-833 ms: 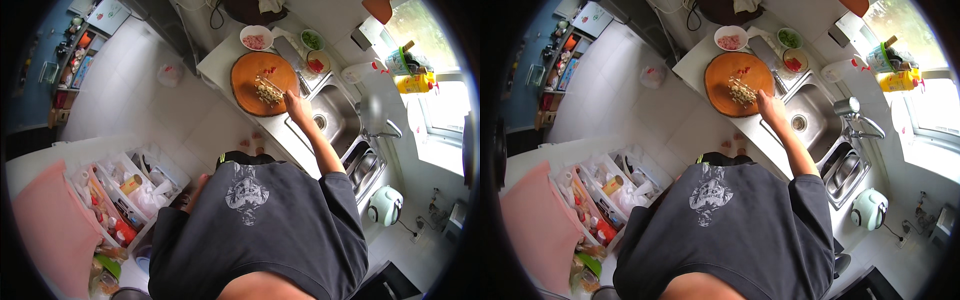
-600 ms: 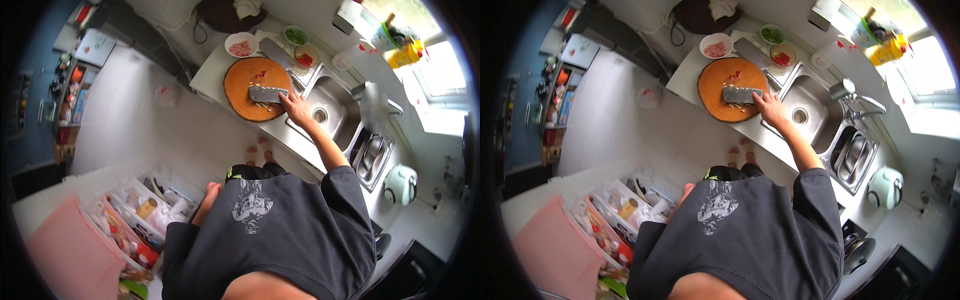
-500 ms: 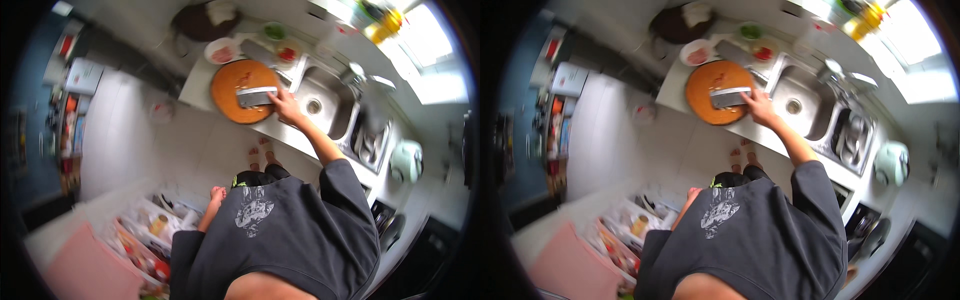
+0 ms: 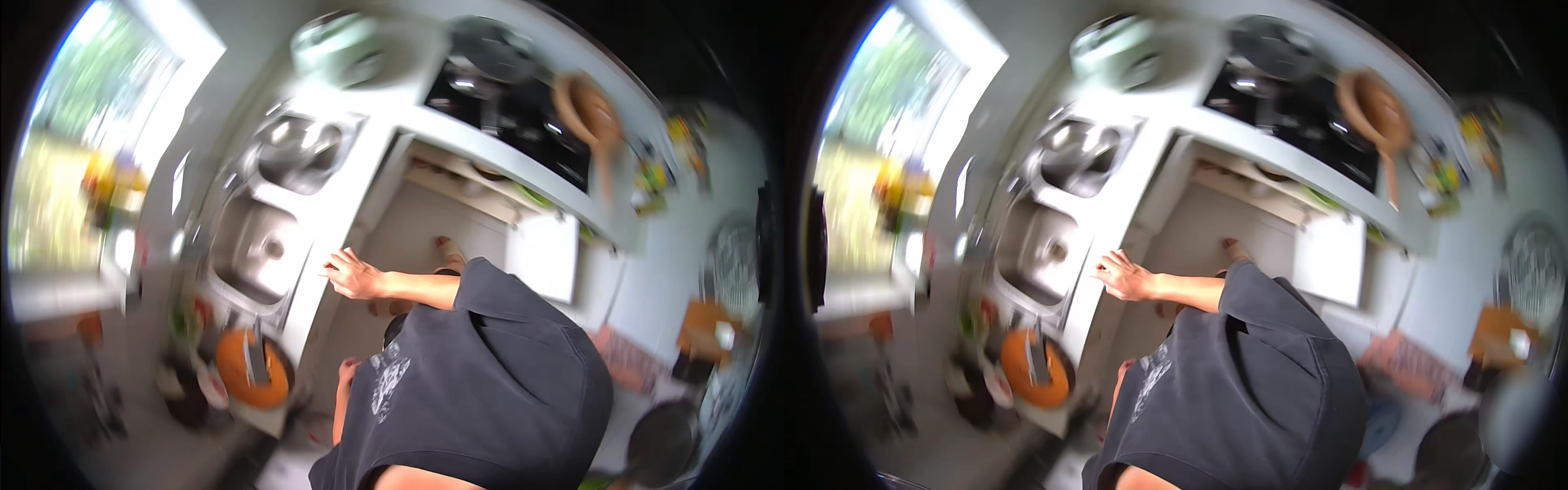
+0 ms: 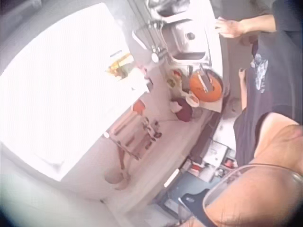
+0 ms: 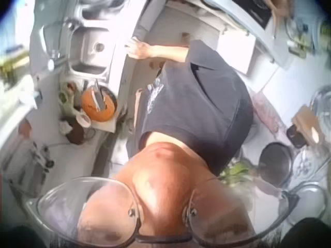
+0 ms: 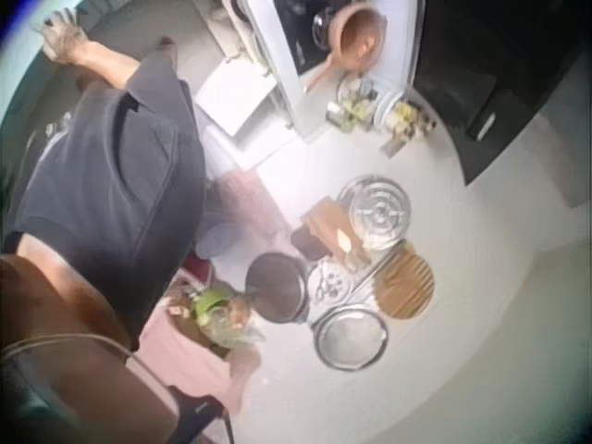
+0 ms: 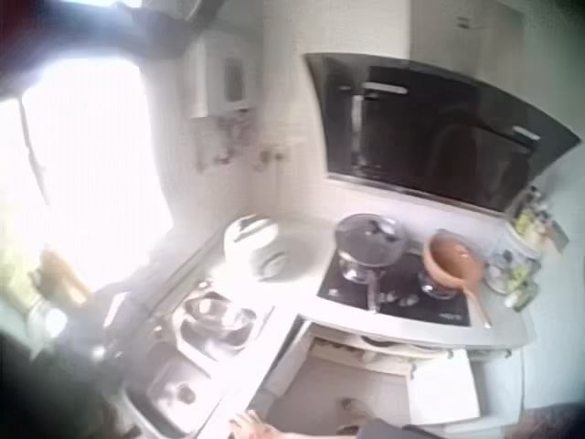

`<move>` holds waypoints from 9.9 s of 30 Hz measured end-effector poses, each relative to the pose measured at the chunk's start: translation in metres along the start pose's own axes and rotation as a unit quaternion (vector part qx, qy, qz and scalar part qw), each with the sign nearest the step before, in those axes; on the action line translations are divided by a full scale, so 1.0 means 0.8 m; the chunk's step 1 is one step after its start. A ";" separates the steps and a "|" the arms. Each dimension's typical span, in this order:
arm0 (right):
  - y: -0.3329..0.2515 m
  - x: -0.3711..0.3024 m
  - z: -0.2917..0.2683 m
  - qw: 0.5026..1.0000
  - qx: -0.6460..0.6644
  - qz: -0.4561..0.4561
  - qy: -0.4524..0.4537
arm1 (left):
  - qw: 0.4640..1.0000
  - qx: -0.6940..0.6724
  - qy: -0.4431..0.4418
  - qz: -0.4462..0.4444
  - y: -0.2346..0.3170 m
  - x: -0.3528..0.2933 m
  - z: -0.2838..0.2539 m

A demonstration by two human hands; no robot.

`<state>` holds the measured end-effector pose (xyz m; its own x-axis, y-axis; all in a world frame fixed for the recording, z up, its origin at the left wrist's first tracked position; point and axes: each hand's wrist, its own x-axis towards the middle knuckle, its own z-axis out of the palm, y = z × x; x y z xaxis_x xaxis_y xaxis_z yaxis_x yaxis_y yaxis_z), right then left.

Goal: The person peels garlic cloves by hand and places them on a wooden cutting board. They then use a cleaver to slice and mince the garlic into a fine paste, occasionally using chopsticks to gather the pieces.

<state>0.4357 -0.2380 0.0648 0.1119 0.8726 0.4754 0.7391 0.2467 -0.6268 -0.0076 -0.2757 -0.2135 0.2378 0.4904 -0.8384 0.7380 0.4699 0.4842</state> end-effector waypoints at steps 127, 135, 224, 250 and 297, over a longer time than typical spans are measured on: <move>-0.126 0.279 0.305 0.824 0.091 -0.119 -0.547 | 0.661 -0.601 0.411 0.183 0.308 -0.225 -0.088; -0.143 0.197 0.246 0.841 0.244 -0.147 -0.459 | 0.582 -0.634 0.433 0.269 0.404 -0.205 -0.103; -0.219 0.123 0.203 0.901 0.127 -0.152 -0.387 | 0.731 0.030 0.613 0.298 0.221 -0.256 -0.135; -0.167 0.135 0.265 0.919 0.124 -0.066 -0.369 | 0.756 0.155 0.579 0.264 0.178 -0.327 -0.120; -0.221 0.132 0.205 0.888 0.123 -0.240 -0.373 | 0.752 0.156 0.593 0.242 0.201 -0.332 -0.144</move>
<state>0.2078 -0.1208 0.1246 -0.7161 0.6553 0.2404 0.4046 0.6703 -0.6221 -0.0245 -0.2459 0.1157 -0.0683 0.9453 0.3191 0.9023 -0.0779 0.4241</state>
